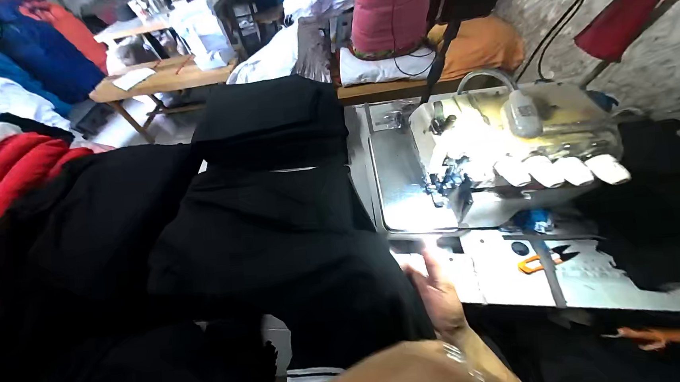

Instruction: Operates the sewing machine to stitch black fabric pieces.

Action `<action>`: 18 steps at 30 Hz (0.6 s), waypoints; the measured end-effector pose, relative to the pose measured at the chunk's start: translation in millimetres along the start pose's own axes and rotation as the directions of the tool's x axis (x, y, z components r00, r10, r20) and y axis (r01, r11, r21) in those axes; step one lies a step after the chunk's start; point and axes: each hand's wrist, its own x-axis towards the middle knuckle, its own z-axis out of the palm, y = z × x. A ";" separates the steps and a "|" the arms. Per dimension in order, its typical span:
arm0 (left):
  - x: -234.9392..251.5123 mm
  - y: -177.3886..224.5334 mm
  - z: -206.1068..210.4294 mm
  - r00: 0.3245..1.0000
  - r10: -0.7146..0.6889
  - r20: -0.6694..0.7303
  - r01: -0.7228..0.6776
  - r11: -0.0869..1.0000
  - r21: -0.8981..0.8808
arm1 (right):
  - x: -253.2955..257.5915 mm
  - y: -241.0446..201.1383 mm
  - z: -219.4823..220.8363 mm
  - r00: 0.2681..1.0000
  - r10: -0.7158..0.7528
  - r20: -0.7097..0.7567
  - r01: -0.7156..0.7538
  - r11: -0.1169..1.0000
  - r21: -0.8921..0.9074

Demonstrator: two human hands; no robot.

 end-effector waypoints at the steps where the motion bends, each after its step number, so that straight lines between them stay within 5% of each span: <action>1: -24.5 2.4 -18.1 0.991 -0.055 -0.118 0.044 0.994 -0.098 | -7.3 4.0 2.4 0.996 0.085 -0.016 -0.085 0.996 0.014; 3: -64.6 4.1 -58.6 0.917 -0.126 -0.379 0.058 0.981 -0.186 | -34.4 27.9 -5.6 0.968 0.244 -0.053 -0.242 0.969 0.037; 6: -100.7 10.1 -102.7 0.821 -0.103 -0.561 0.107 0.994 -0.026 | -55.1 59.9 -14.7 0.963 0.270 0.012 -0.270 0.962 0.035; 10: -130.0 21.0 -136.6 0.764 -0.062 -0.642 0.130 0.990 0.059 | -22.1 13.4 28.3 0.994 0.035 -0.106 -0.048 0.992 -0.119; 13: -122.8 0.2 -160.8 0.777 -0.141 -0.614 0.252 0.963 0.098 | 12.7 5.5 44.5 0.996 -0.088 -0.005 0.078 0.903 -0.422; 15: -98.1 -32.6 -174.2 0.772 -0.255 -0.583 0.487 0.826 0.283 | 24.4 -6.9 88.4 0.992 -0.115 -0.056 0.058 0.793 -0.606; 18: -102.5 -104.8 -184.9 0.693 -0.494 -0.526 0.720 0.522 0.458 | 14.3 -43.3 163.0 0.976 -0.120 0.182 0.214 0.677 -0.704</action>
